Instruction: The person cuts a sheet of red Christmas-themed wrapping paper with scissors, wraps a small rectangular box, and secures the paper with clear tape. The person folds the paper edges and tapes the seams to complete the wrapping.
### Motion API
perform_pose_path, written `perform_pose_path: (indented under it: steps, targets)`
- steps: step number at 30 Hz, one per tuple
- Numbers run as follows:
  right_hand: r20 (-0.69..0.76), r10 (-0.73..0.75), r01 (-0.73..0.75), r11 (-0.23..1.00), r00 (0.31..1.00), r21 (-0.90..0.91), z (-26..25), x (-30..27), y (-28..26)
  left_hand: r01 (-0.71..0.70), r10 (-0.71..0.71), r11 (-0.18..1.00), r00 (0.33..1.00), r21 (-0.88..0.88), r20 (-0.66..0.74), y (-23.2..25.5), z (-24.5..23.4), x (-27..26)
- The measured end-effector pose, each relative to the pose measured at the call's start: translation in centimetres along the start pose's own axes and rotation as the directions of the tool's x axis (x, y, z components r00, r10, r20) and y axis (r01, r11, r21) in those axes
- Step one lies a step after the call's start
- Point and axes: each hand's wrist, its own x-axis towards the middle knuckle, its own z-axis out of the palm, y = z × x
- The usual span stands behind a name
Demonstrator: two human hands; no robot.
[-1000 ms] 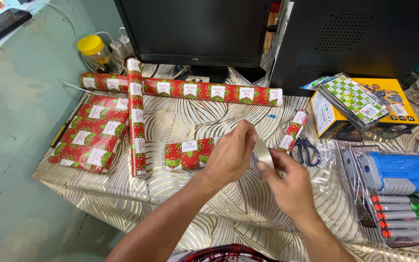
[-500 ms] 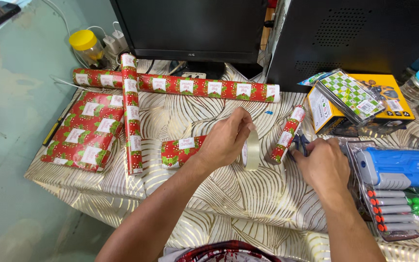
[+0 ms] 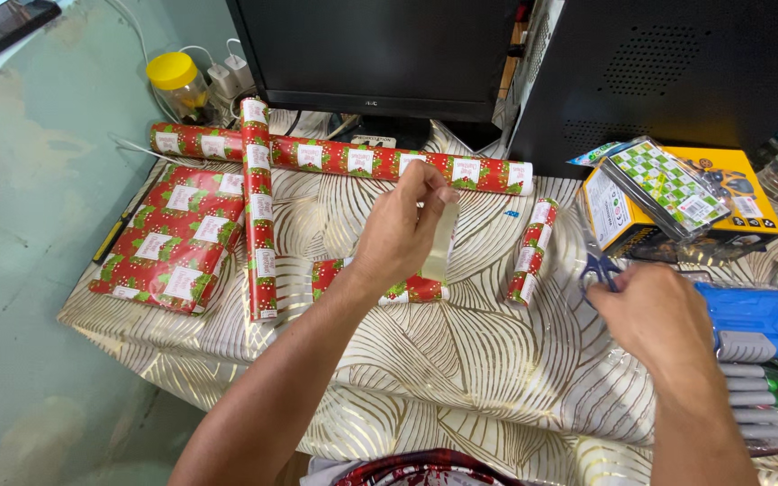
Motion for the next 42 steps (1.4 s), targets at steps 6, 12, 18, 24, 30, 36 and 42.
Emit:
perform_pose_path:
  steps: [6, 12, 18, 24, 30, 36, 42]
  targets:
    - [-0.066, -0.155, 0.163, 0.973, 0.986, 0.161, -2.6, -1.2, -1.4, 0.038, -0.026, 0.985, 0.997, 0.171, -0.071, -1.4, -2.2, 1.0]
    - [0.196, -0.286, 0.207, 0.916, 0.938, 0.344, -2.7, -0.2, -5.7, 0.01, -0.003, 0.981, 0.999, 0.195, -0.035, -4.0, -3.7, 1.0]
    - [0.176, -0.565, 0.497, 0.807, 0.806, 0.318, -2.3, 2.2, -9.4, -0.042, 0.047, 0.97, 0.999, 0.237, -0.015, -5.2, -5.3, 1.3]
    - [0.217, -0.611, 0.579, 0.791, 0.761, 0.196, -2.5, 3.7, -12.5, -0.012, -0.006, 0.978, 0.996, 0.21, 0.084, -6.0, -6.6, 2.3]
    - [0.291, -0.602, 0.591, 0.795, 0.744, 0.136, -2.4, 5.0, -14.4, -0.127, 0.094, 0.965, 0.985, 0.231, 0.147, -6.9, -6.8, 2.3]
    - [0.244, -0.704, 0.674, 0.71, 0.667, 0.205, -1.2, 6.4, -15.0, -0.029, -0.017, 0.961, 0.986, 0.275, 0.164, -6.2, -6.9, 2.3]
    - [0.229, -0.743, 0.728, 0.666, 0.629, 0.162, -1.0, 6.5, -15.4, -0.019, -0.016, 0.966, 0.991, 0.26, 0.131, -7.0, -6.9, 1.8]
